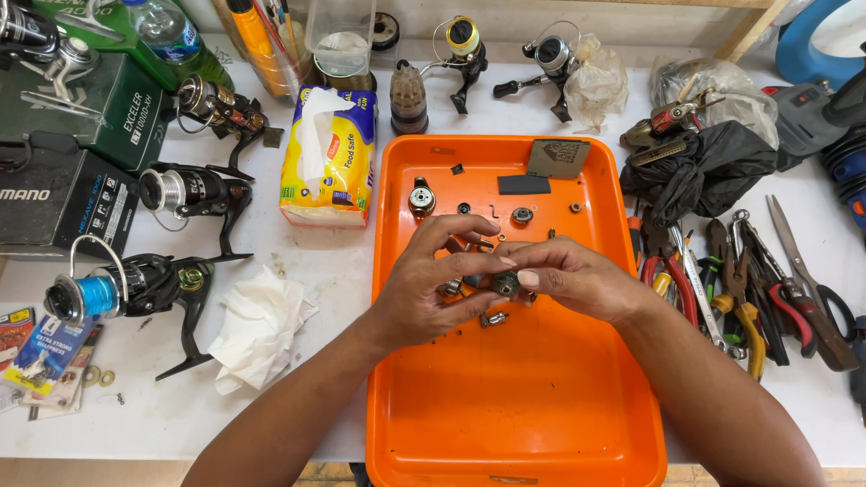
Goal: The person cleans disassembled fishing reel parts on an orange tray using a white tissue. They pick up small metal components one by one, wipe them, and place them back on the tray. The person also uses tweezers to handle a tiny part and wipes it with the tissue.
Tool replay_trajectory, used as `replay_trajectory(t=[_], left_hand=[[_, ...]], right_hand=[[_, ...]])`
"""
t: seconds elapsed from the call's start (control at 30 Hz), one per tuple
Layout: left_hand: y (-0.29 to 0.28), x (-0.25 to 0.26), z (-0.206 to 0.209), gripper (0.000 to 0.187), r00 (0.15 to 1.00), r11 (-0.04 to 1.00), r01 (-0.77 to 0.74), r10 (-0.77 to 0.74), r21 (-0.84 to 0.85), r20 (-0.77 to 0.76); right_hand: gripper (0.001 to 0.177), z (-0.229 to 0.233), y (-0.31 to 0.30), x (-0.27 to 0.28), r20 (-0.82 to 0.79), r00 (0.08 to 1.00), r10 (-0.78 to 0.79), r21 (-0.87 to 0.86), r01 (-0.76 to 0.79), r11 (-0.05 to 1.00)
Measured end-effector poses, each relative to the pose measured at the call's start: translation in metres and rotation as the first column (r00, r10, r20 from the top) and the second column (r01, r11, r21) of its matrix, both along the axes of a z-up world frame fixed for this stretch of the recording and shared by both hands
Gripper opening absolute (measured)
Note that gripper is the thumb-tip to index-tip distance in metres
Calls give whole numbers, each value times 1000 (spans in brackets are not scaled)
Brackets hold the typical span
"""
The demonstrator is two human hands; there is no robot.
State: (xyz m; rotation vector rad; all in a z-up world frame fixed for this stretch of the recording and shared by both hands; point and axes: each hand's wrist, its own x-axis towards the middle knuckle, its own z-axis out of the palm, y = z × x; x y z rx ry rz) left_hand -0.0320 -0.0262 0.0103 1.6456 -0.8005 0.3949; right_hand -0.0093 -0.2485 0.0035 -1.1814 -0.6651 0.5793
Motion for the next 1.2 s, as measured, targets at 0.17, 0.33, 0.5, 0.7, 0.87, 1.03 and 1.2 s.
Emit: replay_trajectory(t=[0.17, 0.33, 0.5, 0.7, 0.87, 1.03, 1.2], left_hand=[[-2, 0, 2, 33, 1000, 1000, 9, -9, -27, -1], [-2, -1, 3, 33, 1000, 999, 21, -22, -36, -9], [-2, 1, 1, 33, 996, 996, 60, -63, -67, -55], [0, 2, -1, 33, 996, 995, 58, -63, -79, -69], [-2, 2, 1, 30, 998, 995, 41, -45, -91, -46], [-3, 5, -3, 30, 1000, 998, -5, 5, -65, -4], [1, 9, -4, 30, 994, 991, -101, 97, -90, -43]], right_hand=[[33, 0, 1, 0, -1, 1000, 2, -11, -2, 1000], [33, 1, 1, 1, 4, 1000, -4, -46, 4, 999], [33, 4, 1, -1, -5, 1000, -14, -75, 14, 997], [38, -10, -3, 4, -46, 997, -58, -131, 51, 990], [26, 3, 3, 4, 136, 953, -270, -222, 295, 929], [17, 34, 2, -5, 420, 803, -422, -228, 544, 808], [11, 59, -21, -3, 654, 589, -475, -228, 752, 619]])
